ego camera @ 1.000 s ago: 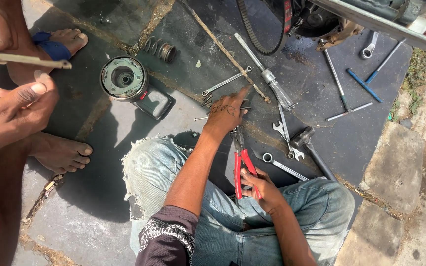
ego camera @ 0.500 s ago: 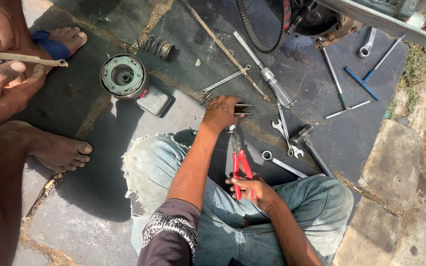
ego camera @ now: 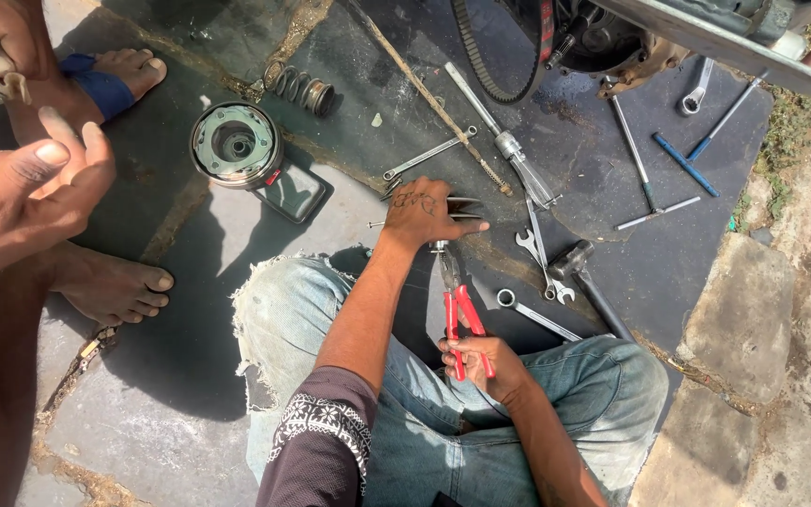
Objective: The person sits on the ground repairing motorcycle components, using red-handled pliers to grip and work on a clutch bell and a spring assembly, and handling wrenches and other hand tools laid out on the pavement. A second person nearby handles small parts and a stick.
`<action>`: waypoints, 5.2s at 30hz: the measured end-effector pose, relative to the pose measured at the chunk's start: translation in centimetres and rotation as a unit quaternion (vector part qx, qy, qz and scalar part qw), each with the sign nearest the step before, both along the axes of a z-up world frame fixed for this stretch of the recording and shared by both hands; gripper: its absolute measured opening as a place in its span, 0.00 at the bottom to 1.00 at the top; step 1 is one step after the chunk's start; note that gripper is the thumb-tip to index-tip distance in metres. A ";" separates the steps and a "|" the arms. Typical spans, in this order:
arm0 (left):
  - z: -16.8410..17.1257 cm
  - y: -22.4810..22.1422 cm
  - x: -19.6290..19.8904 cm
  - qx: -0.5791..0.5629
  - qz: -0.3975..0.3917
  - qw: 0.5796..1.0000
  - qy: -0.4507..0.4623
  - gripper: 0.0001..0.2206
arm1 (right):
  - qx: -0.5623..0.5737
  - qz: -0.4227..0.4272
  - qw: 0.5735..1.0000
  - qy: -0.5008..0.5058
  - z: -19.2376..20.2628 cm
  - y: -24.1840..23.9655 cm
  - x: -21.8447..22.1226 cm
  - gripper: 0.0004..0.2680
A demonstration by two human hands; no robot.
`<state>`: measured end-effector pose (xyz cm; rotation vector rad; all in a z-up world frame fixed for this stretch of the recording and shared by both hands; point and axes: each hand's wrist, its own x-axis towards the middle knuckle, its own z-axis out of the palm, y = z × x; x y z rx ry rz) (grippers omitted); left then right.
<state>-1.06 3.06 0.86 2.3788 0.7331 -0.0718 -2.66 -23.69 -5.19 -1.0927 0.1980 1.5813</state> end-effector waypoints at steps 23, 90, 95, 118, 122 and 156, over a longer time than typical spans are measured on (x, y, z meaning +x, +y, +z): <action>-2.6 -1.0 1.7 -0.025 0.070 0.996 -0.045 0.25 | -0.049 -0.019 0.995 -0.082 -1.8 -0.2 0.1 0.11; -1.8 -0.8 2.8 -0.055 0.082 0.987 0.124 0.30 | -0.116 0.167 0.932 -0.299 2.7 1.0 2.7 0.40; -1.3 -0.6 2.4 -0.033 0.071 0.982 0.169 0.34 | -0.138 0.160 0.934 -0.288 2.8 0.8 2.6 0.39; -3.5 1.6 1.8 -0.149 0.083 0.980 0.103 0.38 | -0.051 0.119 0.969 -0.212 -0.3 0.8 3.1 0.27; -3.4 2.0 1.6 -0.140 0.068 0.984 0.090 0.36 | -0.044 0.059 0.993 -0.091 0.3 1.6 2.3 0.22; -3.9 3.1 -0.1 -0.191 0.040 0.979 0.057 0.35 | -0.003 0.053 0.998 0.034 -0.3 1.1 1.3 0.08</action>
